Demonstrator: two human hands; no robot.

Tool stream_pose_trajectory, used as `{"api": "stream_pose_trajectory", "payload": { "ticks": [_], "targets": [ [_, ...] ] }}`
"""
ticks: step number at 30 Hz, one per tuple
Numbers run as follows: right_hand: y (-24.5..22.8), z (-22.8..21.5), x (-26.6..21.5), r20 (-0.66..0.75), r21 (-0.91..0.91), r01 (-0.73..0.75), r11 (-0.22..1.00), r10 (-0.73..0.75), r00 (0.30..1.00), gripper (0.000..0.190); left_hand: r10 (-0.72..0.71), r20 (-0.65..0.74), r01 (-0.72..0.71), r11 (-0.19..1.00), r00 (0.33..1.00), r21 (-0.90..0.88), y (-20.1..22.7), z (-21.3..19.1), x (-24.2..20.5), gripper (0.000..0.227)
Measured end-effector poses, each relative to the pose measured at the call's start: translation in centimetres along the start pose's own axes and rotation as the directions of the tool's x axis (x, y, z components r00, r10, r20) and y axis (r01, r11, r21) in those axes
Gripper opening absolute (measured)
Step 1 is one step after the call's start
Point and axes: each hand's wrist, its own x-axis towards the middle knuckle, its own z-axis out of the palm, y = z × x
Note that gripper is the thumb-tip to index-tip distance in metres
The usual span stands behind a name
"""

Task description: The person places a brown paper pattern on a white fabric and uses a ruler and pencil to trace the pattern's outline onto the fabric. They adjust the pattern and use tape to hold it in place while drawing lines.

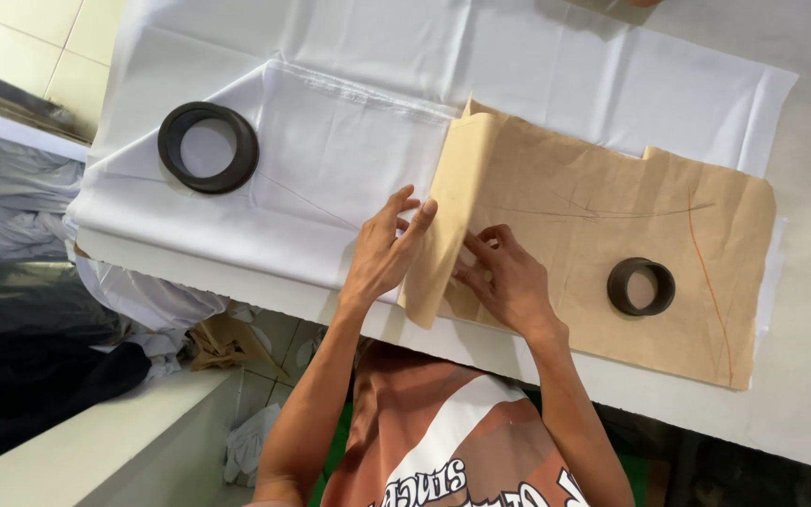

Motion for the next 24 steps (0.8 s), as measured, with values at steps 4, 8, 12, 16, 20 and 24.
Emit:
{"api": "stream_pose_trajectory", "payload": {
  "ticks": [4, 8, 12, 16, 20, 24],
  "targets": [
    [1.0, 1.1, 0.1, 0.002, -0.105, 0.053, 0.993, -0.053, 0.999, 0.033, 0.044, -0.003, -0.044, 0.999, 0.999, -0.014, -0.8, 0.9, 1.0, 0.071],
    [1.5, 2.1, -0.6, -0.258, -0.172, 0.240, 0.955, -0.279, 0.925, 0.022, 0.135, -0.073, -0.138, 0.989, 0.988, -0.051, -2.1, 2.2, 2.0, 0.046],
    [2.8, 3.7, -0.5, -0.306, -0.114, 0.209, 0.971, -0.234, 0.923, 0.028, 0.110, 0.005, -0.110, 0.994, 0.994, -0.024, 0.9, 1.8, 0.5, 0.062],
    [1.7, 3.1, 0.3, -0.151, -0.141, 0.110, 0.984, -0.132, 0.980, 0.029, 0.141, -0.010, -0.141, 0.990, 0.990, 0.014, 0.6, 2.5, 0.4, 0.066],
    [-0.3, 1.2, 0.0, 0.042, -0.148, -0.014, 0.989, 0.020, 0.999, 0.038, 0.265, -0.111, -0.265, 0.964, 0.958, 0.016, -1.2, 3.2, 1.6, 0.044],
    [2.8, 4.4, 0.3, -0.329, -0.166, 0.305, 0.938, -0.345, 0.879, 0.011, 0.257, -0.156, -0.268, 0.962, 0.954, -0.054, -3.6, 3.6, 2.9, 0.038]
  ]
}}
